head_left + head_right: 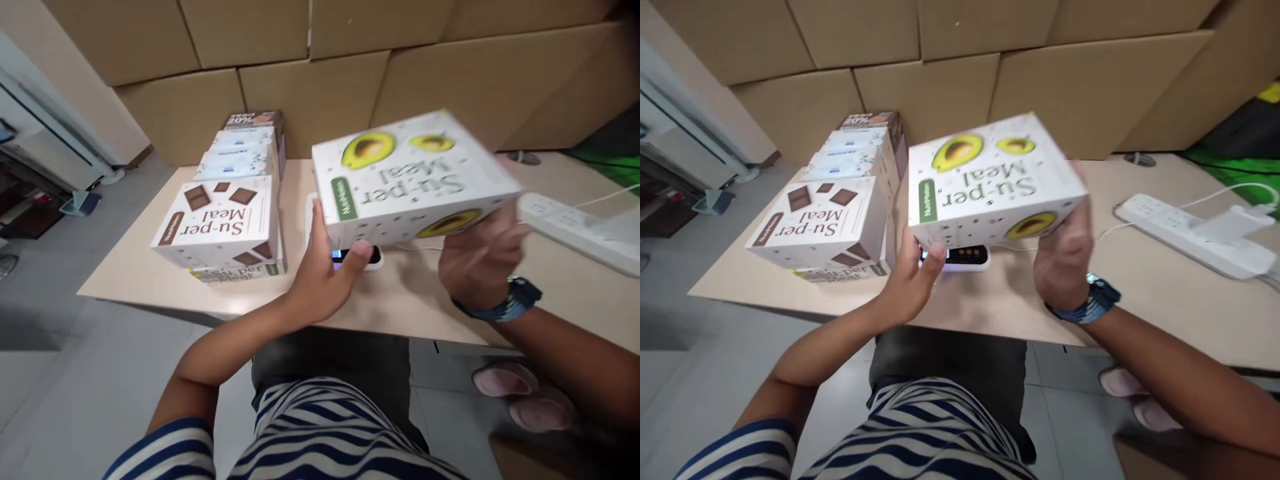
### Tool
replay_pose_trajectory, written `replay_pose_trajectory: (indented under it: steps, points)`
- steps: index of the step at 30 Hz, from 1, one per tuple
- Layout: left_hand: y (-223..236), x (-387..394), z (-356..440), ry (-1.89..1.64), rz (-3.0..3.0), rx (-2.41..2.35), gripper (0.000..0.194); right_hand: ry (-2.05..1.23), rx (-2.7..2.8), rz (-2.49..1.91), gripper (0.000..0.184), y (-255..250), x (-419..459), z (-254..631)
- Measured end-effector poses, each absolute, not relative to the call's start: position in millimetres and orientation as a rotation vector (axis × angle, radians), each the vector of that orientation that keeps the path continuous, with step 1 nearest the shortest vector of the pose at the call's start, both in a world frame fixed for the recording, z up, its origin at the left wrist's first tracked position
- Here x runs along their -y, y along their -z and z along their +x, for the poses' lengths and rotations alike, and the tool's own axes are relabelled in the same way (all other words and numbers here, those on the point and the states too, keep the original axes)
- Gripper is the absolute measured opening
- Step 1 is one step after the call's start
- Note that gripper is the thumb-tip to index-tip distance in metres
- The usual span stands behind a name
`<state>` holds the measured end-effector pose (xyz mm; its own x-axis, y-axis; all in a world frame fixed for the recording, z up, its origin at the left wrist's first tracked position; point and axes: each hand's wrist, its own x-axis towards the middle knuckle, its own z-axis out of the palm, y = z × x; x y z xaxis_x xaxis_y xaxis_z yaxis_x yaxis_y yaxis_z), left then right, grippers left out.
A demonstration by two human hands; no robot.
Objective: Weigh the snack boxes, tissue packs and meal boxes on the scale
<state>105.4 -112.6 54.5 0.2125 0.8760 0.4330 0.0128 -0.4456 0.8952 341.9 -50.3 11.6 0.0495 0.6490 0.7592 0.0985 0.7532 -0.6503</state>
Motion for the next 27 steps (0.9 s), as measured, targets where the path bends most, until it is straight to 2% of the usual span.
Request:
replay_pose_trajectory:
  steps: [2,8,11,16,21,27]
  points:
    - [-33.5,91.5,111.6,-1.307,1.669,-0.865,0.097,-0.492,1.497,-0.673,0.084,6.4,46.5,350.2]
    - [-11.3,44.4,98.2,-1.387,1.433,-1.116,0.085,-0.857,1.754,-0.831,0.123,29.9,24.4,353.9]
    - [1.1,33.7,92.8,-1.434,1.472,-1.182,0.079,-1.084,1.849,-0.817,0.130,41.2,17.9,363.4]
    - [20.3,34.7,90.8,-1.425,1.339,-1.118,0.071,-1.091,1.877,-0.777,0.119,56.3,21.7,376.2]
    - [23.0,38.1,92.4,-1.409,1.247,-1.052,0.073,-1.050,1.818,-0.757,0.101,49.2,28.2,375.4]
    - [18.8,38.0,96.4,-1.443,1.210,-1.032,0.075,-0.993,1.765,-0.817,0.097,46.4,32.6,373.7]
